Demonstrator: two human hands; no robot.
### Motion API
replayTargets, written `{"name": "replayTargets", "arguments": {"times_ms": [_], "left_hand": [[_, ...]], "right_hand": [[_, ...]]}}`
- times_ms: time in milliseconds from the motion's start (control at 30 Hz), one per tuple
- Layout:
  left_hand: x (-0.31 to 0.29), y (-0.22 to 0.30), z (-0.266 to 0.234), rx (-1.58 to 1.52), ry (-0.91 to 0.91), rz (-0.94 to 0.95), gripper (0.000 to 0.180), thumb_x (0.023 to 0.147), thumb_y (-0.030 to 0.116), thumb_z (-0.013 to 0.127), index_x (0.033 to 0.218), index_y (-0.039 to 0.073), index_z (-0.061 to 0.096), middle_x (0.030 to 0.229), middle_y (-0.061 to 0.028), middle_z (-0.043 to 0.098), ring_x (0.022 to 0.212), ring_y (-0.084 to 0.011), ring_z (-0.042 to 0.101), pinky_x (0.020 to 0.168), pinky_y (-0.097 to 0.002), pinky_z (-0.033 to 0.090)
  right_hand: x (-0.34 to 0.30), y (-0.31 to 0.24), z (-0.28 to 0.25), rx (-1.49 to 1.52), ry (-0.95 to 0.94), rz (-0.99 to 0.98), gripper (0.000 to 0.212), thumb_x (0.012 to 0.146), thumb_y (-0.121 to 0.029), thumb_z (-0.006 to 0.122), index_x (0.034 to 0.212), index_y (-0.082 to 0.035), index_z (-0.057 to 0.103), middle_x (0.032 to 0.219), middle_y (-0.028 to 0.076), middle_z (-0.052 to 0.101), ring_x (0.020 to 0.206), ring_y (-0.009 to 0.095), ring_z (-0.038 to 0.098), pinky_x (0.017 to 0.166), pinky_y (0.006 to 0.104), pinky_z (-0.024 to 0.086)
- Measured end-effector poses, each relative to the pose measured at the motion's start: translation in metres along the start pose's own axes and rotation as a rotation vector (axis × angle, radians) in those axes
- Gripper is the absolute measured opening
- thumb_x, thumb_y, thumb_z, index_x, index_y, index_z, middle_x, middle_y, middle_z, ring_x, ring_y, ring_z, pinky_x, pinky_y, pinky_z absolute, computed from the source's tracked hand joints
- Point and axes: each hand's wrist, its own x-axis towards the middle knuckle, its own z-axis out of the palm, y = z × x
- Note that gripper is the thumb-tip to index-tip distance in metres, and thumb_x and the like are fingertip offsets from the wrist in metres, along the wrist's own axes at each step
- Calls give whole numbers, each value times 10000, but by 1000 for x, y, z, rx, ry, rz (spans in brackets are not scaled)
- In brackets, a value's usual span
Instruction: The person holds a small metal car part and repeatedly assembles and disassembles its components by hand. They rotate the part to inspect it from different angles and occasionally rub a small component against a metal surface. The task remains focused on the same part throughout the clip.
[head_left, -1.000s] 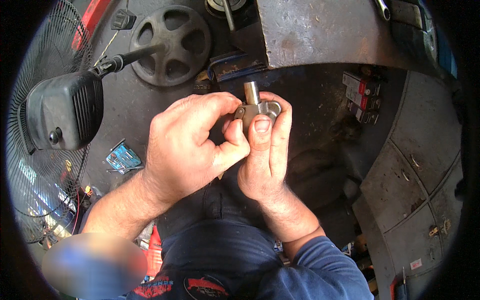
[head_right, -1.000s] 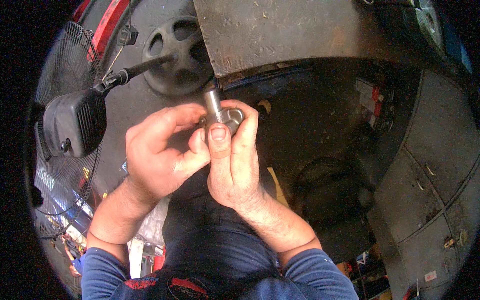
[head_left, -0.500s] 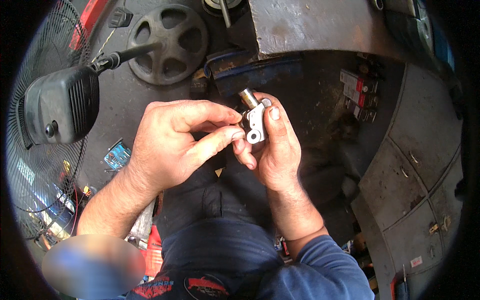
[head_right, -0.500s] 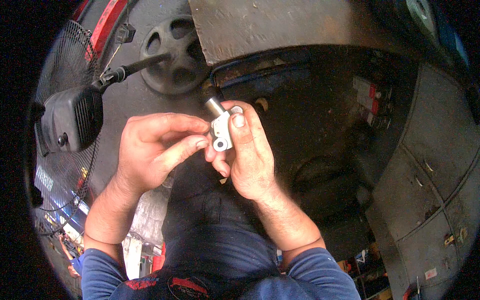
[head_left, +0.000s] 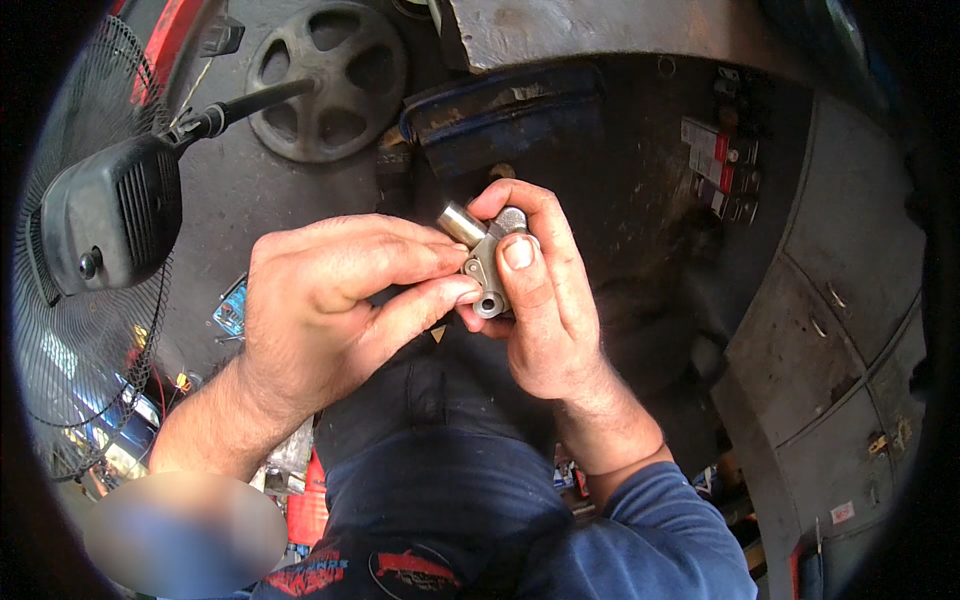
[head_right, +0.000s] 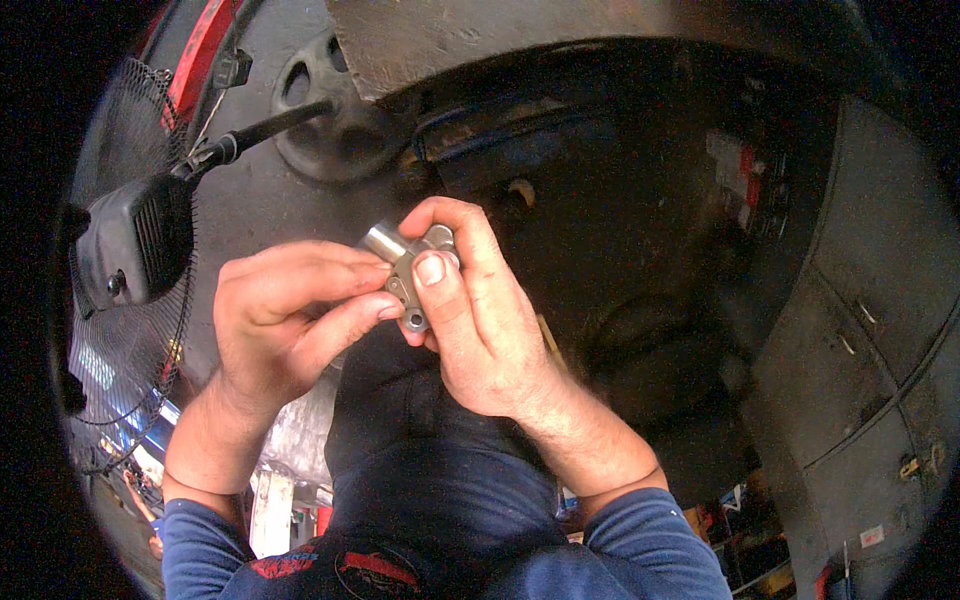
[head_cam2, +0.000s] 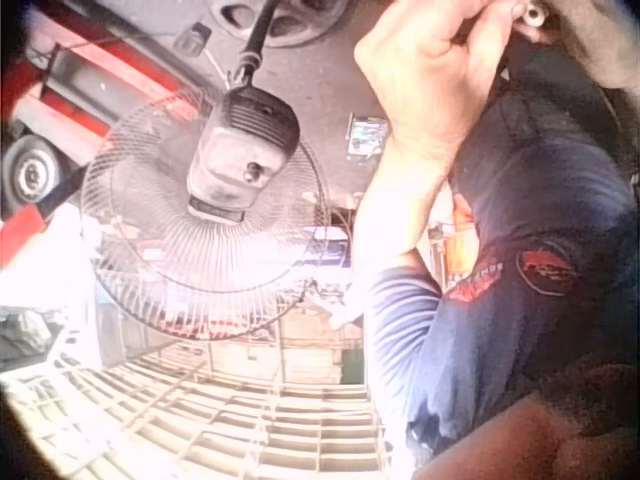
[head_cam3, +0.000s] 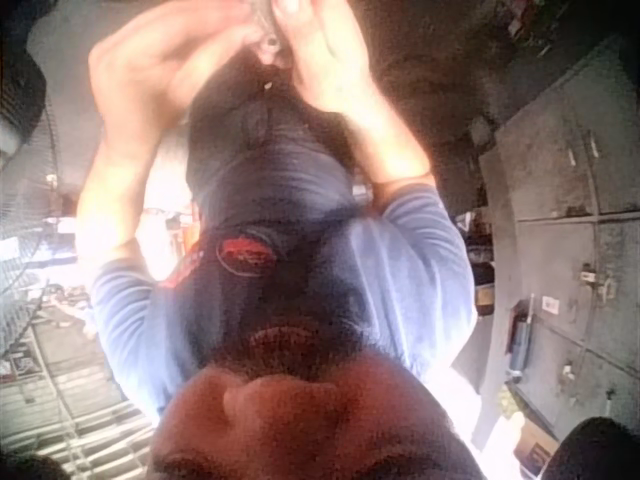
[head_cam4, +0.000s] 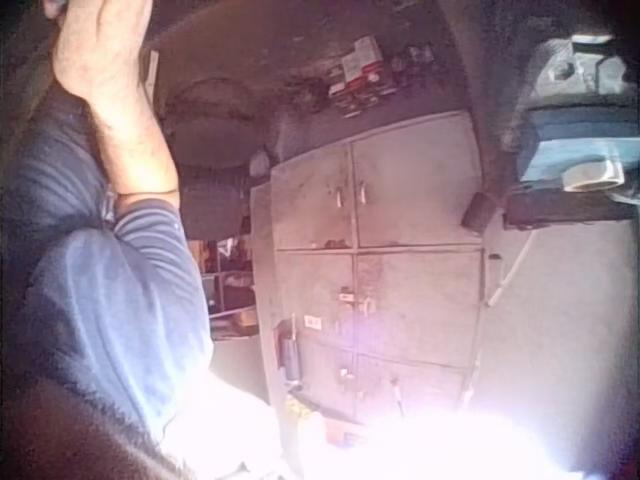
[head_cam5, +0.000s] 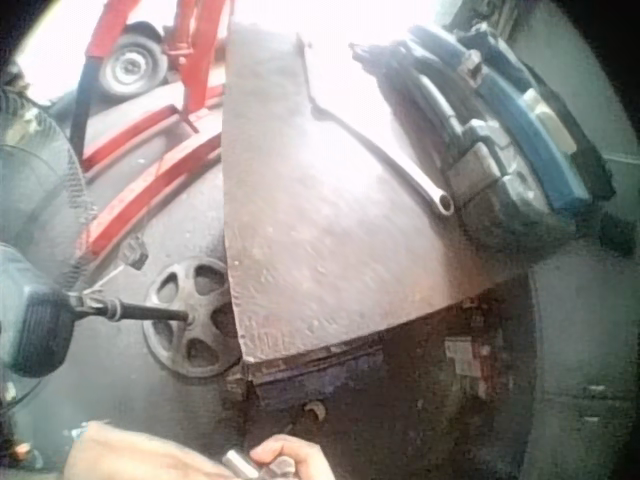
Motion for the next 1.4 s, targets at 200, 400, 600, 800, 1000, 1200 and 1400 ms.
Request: {"name": "replayTargets", "arguments": {"times_ms": [200,400,600,800,1000,1200,1400], "left_hand": [[-3,7,4,-7,11,-35,144,726,70,810,847,33,741,838,-94,733,793,-232,726,708,-311,583],[-1,2,3,-31,27,-48,132,751,49,791,871,25,742,873,-117,733,798,-226,727,712,-294,582],[-12,-1,17,-778,174,-380,240,820,-22,741,1049,-12,670,1058,-105,680,950,-150,671,803,-281,564],[-42,37,-4,-573,188,-255,421,811,20,754,1212,45,630,1093,-35,567,782,-64,548,728,-215,486],[-89,133,-38,-163,185,-47,327,814,149,762,1135,109,719,847,11,526,663,-77,439,639,-225,424],[-139,221,-51,-242,356,98,228,808,62,764,1033,68,726,814,31,526,661,-36,412,579,-187,369],[-166,268,-54,-257,445,283,111,813,7,731,915,16,687,826,21,544,656,-7,432,564,-170,361]], "right_hand": [[-5,-1,-4,3,-35,-8,309,1045,-282,401,1256,-56,397,814,25,550,647,66,502,585,222,428],[-1,-1,1,10,23,-33,333,1046,-314,403,1262,-61,394,829,37,550,653,66,512,565,208,428],[13,11,7,785,-103,72,431,1043,-372,386,1332,-53,418,902,110,610,575,113,561,406,187,368],[-23,-22,19,890,-243,293,468,1037,-390,361,1291,-27,514,788,114,619,447,101,461,392,207,343],[-100,-93,38,833,-459,381,450,1024,-418,399,1202,-46,579,583,52,535,367,85,335,403,239,309],[-184,-156,63,741,-598,413,441,1030,-457,383,1146,-81,581,632,64,555,379,73,331,439,236,315],[-243,-185,76,631,-743,366,484,1032,-518,346,1020,-88,566,682,72,560,413,72,361,461,250,324]]}}
